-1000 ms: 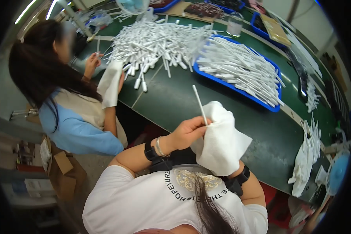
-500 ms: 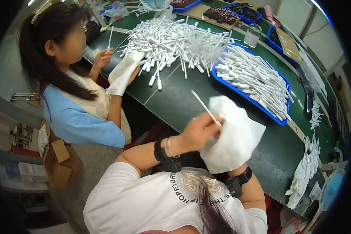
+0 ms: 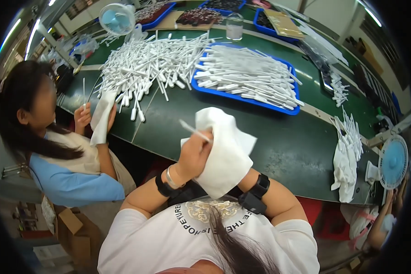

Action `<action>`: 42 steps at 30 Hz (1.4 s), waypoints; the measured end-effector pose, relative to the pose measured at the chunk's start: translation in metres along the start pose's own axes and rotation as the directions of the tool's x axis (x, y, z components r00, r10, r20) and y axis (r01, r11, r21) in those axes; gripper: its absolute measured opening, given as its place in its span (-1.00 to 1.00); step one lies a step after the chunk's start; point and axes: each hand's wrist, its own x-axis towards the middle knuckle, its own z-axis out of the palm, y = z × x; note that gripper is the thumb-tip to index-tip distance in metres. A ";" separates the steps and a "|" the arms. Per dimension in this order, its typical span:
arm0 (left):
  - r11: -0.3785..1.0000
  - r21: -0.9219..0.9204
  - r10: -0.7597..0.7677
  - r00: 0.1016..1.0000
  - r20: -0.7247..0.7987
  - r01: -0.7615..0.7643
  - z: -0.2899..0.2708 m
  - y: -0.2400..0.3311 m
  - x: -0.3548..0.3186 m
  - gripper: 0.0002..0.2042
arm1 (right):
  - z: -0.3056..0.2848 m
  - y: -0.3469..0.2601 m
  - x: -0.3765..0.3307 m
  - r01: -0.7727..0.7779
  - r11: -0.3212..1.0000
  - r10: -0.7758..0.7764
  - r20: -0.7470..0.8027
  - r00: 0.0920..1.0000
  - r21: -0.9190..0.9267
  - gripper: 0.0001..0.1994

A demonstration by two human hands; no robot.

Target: The person picks up a white plastic component from a pile, wipes it with a cloth, and places it into a blue tray. This process is repeated for several components throughout the video.

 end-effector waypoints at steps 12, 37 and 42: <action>0.867 -0.410 -0.093 0.901 0.424 0.283 -0.023 0.016 0.131 -0.84 | -0.049 -0.039 0.009 0.334 0.921 -0.346 -0.025 0.938 -0.198 -0.57; 0.751 0.316 0.194 0.652 0.733 -0.579 0.070 -0.112 0.271 -0.84 | -0.121 -0.067 0.046 0.569 0.803 -0.594 -0.155 0.790 -0.178 -0.58; 0.723 0.330 0.170 0.618 0.768 -0.608 0.069 -0.114 0.266 -0.82 | -0.105 -0.074 0.048 0.504 0.848 -0.519 -0.069 0.852 -0.162 -0.57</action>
